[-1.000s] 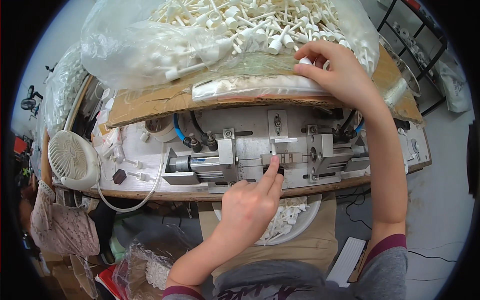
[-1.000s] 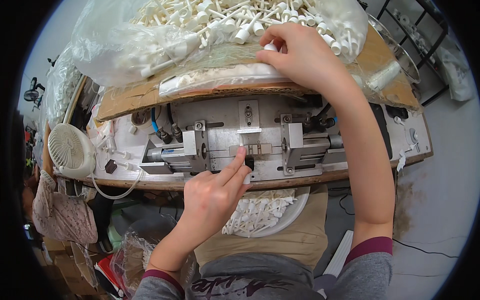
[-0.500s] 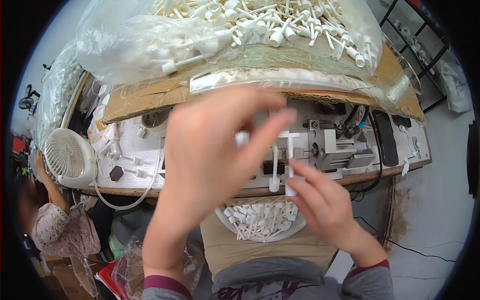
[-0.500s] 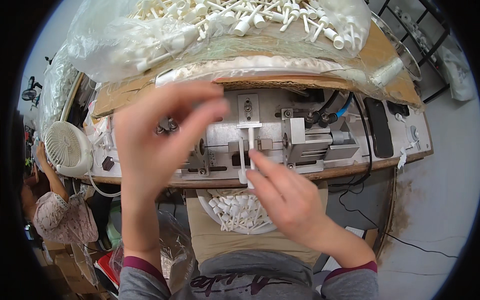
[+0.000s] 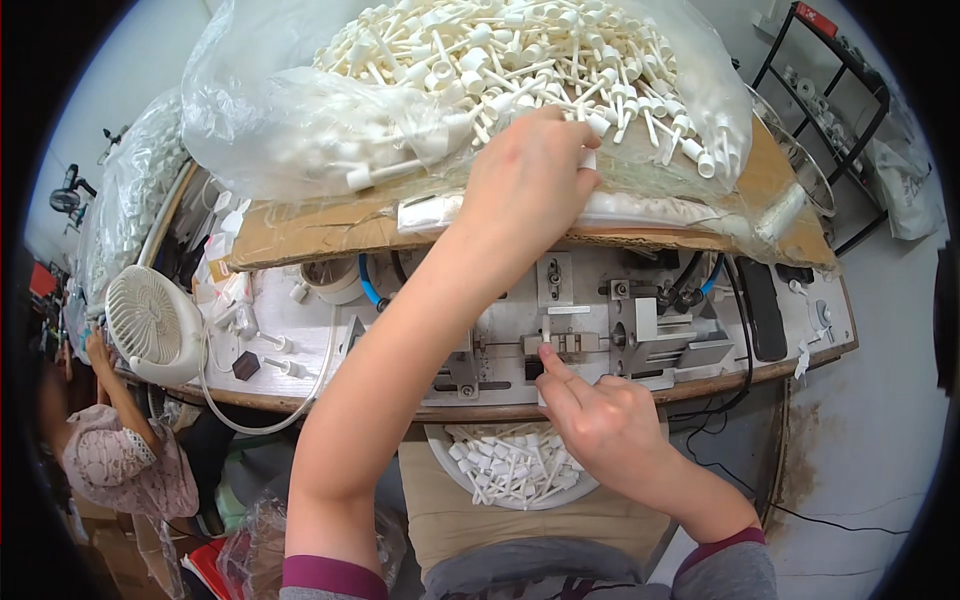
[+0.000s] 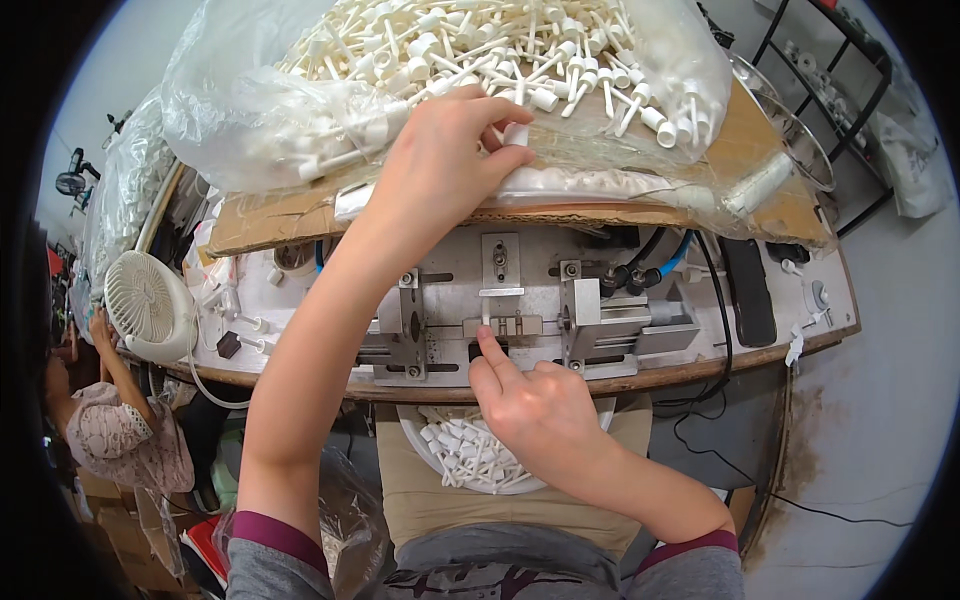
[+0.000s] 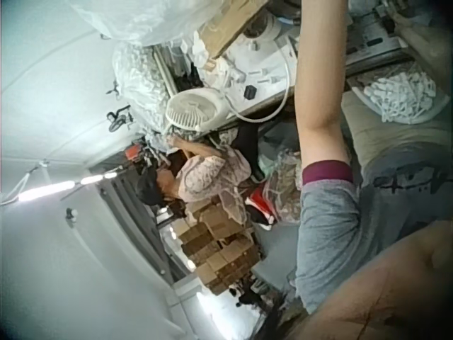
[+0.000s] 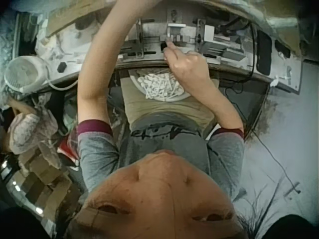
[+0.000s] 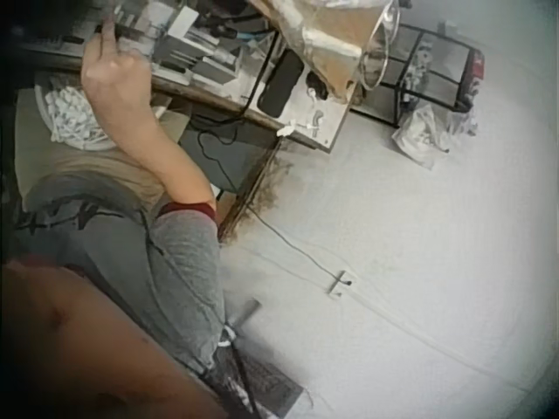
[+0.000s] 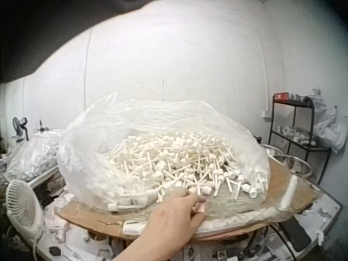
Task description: The recorder is assembling small plastic sprayer components using a specialized fixture or machine.
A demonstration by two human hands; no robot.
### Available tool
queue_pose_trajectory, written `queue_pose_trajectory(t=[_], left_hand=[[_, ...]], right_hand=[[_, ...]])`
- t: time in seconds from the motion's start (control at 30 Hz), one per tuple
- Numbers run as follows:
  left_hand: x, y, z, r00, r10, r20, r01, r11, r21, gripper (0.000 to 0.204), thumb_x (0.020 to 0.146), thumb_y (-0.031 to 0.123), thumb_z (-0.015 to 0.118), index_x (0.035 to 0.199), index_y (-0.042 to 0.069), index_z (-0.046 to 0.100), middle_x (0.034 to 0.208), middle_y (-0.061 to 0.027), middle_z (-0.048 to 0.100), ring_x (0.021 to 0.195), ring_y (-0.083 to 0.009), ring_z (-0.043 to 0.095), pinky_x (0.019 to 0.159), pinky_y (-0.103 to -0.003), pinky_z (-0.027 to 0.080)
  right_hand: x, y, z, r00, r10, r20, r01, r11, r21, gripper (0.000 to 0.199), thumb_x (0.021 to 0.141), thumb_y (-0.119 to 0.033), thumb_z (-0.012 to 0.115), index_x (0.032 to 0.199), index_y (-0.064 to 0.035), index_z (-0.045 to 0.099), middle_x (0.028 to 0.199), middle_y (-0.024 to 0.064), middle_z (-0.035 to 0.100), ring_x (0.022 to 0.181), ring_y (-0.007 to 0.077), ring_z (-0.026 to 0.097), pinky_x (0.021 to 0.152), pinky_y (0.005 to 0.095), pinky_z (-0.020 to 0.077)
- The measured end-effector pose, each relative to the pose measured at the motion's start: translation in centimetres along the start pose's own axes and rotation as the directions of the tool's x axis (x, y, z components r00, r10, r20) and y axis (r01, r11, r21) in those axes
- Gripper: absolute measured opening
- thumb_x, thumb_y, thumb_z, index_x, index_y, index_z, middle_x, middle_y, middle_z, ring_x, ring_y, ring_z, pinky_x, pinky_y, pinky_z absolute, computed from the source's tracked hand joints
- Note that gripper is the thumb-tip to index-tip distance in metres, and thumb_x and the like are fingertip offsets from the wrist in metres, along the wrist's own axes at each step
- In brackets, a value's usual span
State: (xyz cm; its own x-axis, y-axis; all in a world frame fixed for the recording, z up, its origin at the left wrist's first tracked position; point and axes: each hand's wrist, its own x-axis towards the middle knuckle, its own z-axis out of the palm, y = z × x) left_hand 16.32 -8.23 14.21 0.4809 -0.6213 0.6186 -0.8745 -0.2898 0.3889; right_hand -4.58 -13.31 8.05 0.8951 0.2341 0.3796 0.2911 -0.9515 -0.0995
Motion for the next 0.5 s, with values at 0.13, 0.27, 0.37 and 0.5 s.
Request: queue_pose_trajectory(t=[0.13, 0.27, 0.37, 0.5], left_hand=[[-3.9, 2.9, -4.9, 0.995, -0.079, -0.06, 0.057, 0.949, -0.31, 0.027, 0.078, 0.008, 0.082, 0.104, 0.002, 0.075, 0.092, -0.0074, 0.068, 0.083, -0.0168, 0.072, 0.074, -0.029, 0.058], [-9.2, 4.9, -8.0, 0.995, -0.087, -0.041, 0.069, 0.948, -0.311, 0.032, 0.076, -0.002, 0.08, 0.108, 0.003, 0.075, 0.106, -0.0082, 0.066, 0.085, -0.0148, 0.07, 0.072, -0.025, 0.062], [-12.0, 6.3, -7.9, 1.0, -0.011, 0.021, 0.016, 0.975, -0.221, 0.029, 0.077, 0.002, 0.078, 0.105, 0.002, 0.072, 0.114, -0.0111, 0.067, 0.083, -0.0189, 0.07, 0.068, -0.029, 0.059], [-15.3, 6.9, -6.2, 0.988, 0.039, 0.153, -0.009, 0.982, -0.189, 0.029, 0.079, 0.006, 0.076, 0.107, 0.002, 0.069, 0.127, -0.0132, 0.065, 0.088, -0.0218, 0.069, 0.07, -0.032, 0.057]], right_hand=[[1.5, 1.2, -2.7, 0.999, 0.032, 0.036, -0.038, 0.978, 0.206, 0.021, 0.076, -0.014, 0.073, 0.091, -0.003, 0.064, 0.1, 0.0155, 0.074, 0.054, 0.0226, 0.064, 0.052, 0.0329, 0.0509], [6.4, 6.5, -5.5, 0.94, 0.175, -0.294, -0.109, 0.967, 0.228, 0.013, 0.084, -0.011, 0.075, 0.095, -0.0046, 0.071, 0.086, 0.009, 0.073, 0.062, 0.0156, 0.067, 0.054, 0.0287, 0.0509], [12.3, 11.9, -6.9, 0.939, 0.105, -0.328, -0.148, 0.983, -0.108, 0.035, 0.083, 0.0, 0.067, 0.117, -0.0095, 0.065, 0.118, 0.0067, 0.069, 0.103, 0.025, 0.067, 0.084, 0.0353, 0.0545], [19.0, 16.0, -4.3, 0.996, -0.083, -0.04, 0.056, 0.89, -0.453, 0.066, 0.075, 0.011, 0.065, 0.136, -0.0119, 0.053, 0.15, 0.0062, 0.046, 0.13, 0.0304, 0.053, 0.104, 0.0396, 0.0489]])
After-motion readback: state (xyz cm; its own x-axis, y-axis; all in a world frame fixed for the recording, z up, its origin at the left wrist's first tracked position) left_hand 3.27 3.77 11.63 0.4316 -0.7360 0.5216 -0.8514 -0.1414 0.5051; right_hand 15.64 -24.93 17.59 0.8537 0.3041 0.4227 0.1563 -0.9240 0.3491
